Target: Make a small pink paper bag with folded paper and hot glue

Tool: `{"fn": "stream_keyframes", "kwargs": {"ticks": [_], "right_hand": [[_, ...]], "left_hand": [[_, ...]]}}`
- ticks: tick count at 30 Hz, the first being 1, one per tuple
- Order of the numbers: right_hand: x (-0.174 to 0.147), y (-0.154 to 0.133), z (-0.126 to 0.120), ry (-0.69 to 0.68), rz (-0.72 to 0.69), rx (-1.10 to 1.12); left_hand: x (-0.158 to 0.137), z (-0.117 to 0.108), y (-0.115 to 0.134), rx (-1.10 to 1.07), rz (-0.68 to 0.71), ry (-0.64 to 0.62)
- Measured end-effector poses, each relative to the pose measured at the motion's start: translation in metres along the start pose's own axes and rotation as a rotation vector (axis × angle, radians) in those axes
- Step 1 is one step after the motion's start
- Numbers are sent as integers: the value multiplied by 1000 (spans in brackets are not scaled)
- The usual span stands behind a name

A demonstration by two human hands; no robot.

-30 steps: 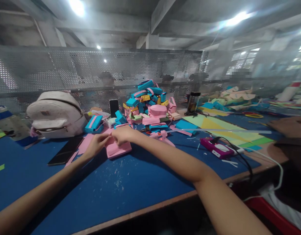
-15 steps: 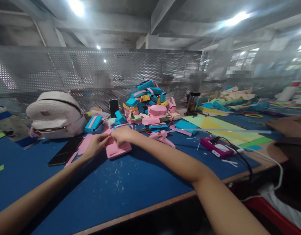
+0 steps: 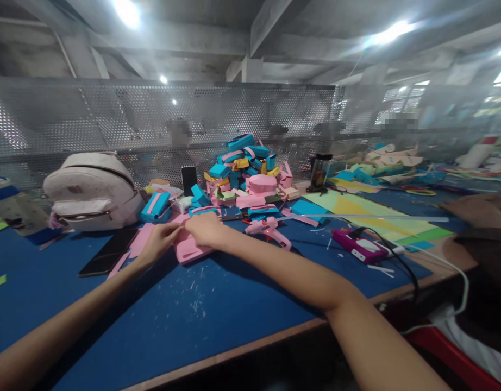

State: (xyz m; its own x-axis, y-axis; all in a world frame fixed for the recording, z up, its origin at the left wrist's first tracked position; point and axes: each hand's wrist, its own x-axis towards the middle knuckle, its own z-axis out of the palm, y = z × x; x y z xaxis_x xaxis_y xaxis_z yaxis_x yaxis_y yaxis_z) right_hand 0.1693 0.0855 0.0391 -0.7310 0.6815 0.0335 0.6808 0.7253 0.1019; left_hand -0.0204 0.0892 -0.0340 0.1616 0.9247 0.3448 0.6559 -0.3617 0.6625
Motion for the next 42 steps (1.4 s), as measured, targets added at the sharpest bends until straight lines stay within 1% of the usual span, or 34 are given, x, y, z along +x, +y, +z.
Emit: {"fn": "stream_keyframes", "kwargs": {"ticks": [5,7,10,13,16,18,21,24,27,30,33,36,39,42], "right_hand": [[-5,6,10,126,29,142],[-9,10,13,206,41,238],[-17,17,20,365,53,419],[-25,22,36,520,47,626],[-28,24,62,594,67,850],[-27,24,80,589,95,1009],[-22,23,101,517,103,1244],[-19,22,108,417,63,1443],[-20,19,105,353,34,1574],[-24,15,102,326,34,1653],[-27,14,100,332,51,1704],[-27,14,100,368,76,1738],[-27,16,101,410,108,1761],[-26,16,102,444,139,1772]], "left_hand": [[-1,0,1,8,-5,14],[-1,0,0,9,-5,23],[-2,-1,0,5,-10,54],[-2,-3,1,-8,-10,96],[-4,-5,4,-25,-8,129],[-7,-5,6,-35,-10,148],[-12,-5,8,-50,-13,170],[-19,-4,8,-67,-16,194],[-23,-4,9,-89,-16,220],[-26,-4,13,-132,-1,240],[-28,-3,19,-198,32,270],[-28,1,21,-272,51,351],[-28,7,17,-343,4,435],[-28,16,11,-424,-70,421]]}}
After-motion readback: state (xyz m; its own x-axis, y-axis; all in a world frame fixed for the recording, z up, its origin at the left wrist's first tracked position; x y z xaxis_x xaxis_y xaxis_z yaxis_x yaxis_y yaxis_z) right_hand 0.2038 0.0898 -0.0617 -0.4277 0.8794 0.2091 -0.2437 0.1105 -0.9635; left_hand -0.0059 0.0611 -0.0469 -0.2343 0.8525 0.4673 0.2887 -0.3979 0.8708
